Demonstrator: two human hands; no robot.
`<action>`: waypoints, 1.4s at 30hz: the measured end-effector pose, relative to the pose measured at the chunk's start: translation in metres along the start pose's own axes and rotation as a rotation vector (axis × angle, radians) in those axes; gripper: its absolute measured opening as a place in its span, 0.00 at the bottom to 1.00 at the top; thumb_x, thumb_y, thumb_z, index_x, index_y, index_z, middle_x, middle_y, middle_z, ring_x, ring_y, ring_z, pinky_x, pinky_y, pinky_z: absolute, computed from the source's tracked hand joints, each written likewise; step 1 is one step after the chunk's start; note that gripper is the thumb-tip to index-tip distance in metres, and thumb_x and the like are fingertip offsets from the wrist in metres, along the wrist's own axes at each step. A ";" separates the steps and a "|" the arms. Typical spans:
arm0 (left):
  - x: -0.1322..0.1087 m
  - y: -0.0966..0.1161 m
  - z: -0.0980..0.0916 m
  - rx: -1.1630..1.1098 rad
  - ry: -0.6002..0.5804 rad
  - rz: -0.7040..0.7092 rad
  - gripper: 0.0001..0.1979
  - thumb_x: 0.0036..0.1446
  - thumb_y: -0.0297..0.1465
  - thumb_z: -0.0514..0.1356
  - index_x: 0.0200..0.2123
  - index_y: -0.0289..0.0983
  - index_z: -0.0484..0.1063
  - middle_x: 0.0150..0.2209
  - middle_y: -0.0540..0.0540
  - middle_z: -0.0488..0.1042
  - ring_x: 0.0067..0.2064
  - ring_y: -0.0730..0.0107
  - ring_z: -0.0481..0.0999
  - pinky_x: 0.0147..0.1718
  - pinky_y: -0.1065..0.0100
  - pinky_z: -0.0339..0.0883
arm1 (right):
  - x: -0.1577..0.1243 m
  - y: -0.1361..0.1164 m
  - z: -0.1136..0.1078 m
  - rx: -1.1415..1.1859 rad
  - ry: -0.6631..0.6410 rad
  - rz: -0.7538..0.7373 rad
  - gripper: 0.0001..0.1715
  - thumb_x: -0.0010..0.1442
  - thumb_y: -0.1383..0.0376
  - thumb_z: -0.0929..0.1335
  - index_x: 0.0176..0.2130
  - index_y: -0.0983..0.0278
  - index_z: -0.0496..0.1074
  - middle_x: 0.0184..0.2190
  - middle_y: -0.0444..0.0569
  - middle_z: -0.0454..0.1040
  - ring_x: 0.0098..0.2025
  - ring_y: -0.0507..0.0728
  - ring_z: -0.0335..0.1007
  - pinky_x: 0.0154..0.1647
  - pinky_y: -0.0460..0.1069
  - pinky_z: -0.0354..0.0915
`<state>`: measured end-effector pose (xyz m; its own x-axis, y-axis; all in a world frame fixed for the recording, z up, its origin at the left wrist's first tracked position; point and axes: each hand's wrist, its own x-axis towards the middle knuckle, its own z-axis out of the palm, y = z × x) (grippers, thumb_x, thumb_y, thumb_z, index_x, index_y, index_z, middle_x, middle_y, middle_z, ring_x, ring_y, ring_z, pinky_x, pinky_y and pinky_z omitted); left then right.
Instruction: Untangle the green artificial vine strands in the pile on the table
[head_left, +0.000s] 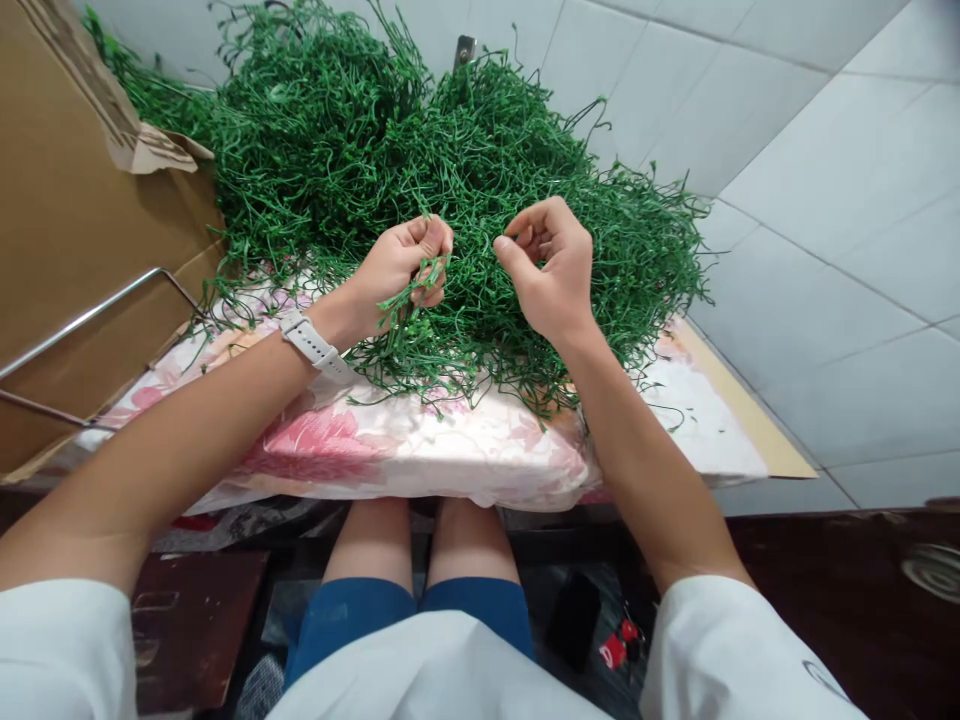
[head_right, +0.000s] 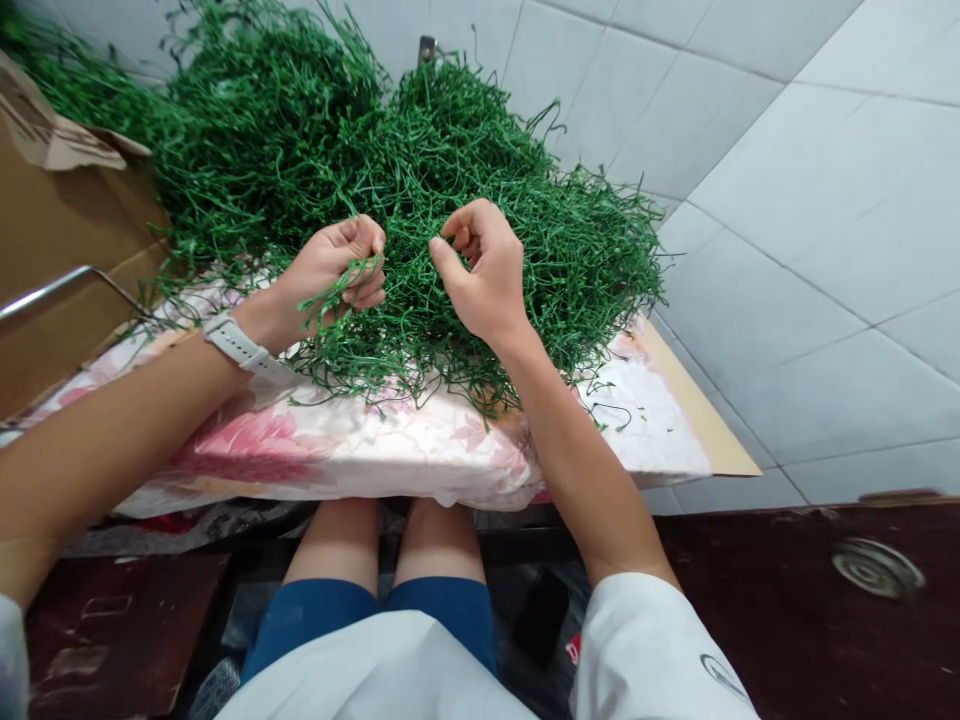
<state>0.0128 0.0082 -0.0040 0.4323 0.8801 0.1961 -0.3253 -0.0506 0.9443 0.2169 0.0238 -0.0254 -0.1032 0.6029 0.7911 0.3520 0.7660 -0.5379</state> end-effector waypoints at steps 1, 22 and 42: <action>0.000 -0.001 0.000 0.002 0.013 0.001 0.17 0.71 0.38 0.59 0.29 0.38 0.63 0.14 0.61 0.54 0.12 0.85 0.53 0.16 0.78 0.53 | -0.002 -0.004 0.000 -0.030 -0.025 -0.048 0.19 0.63 0.48 0.73 0.42 0.59 0.73 0.34 0.47 0.70 0.39 0.56 0.70 0.44 0.55 0.73; -0.008 -0.009 -0.001 -0.063 -0.294 -0.041 0.20 0.60 0.39 0.69 0.27 0.38 0.63 0.14 0.59 0.58 0.12 0.83 0.55 0.15 0.76 0.53 | -0.007 -0.045 0.011 0.853 -0.446 0.396 0.28 0.59 0.48 0.76 0.31 0.59 0.60 0.25 0.38 0.64 0.25 0.48 0.59 0.27 0.44 0.67; -0.009 0.013 -0.003 0.381 -0.425 -0.022 0.21 0.51 0.38 0.75 0.18 0.35 0.71 0.13 0.51 0.63 0.14 0.78 0.61 0.16 0.71 0.57 | -0.004 -0.041 0.000 0.912 -0.763 0.215 0.24 0.61 0.55 0.77 0.27 0.66 0.67 0.23 0.41 0.66 0.24 0.46 0.61 0.26 0.44 0.59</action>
<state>0.0026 0.0012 0.0062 0.7617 0.6194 0.1903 -0.0201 -0.2709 0.9624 0.2030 -0.0099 -0.0064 -0.7541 0.4779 0.4504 -0.3252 0.3240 -0.8884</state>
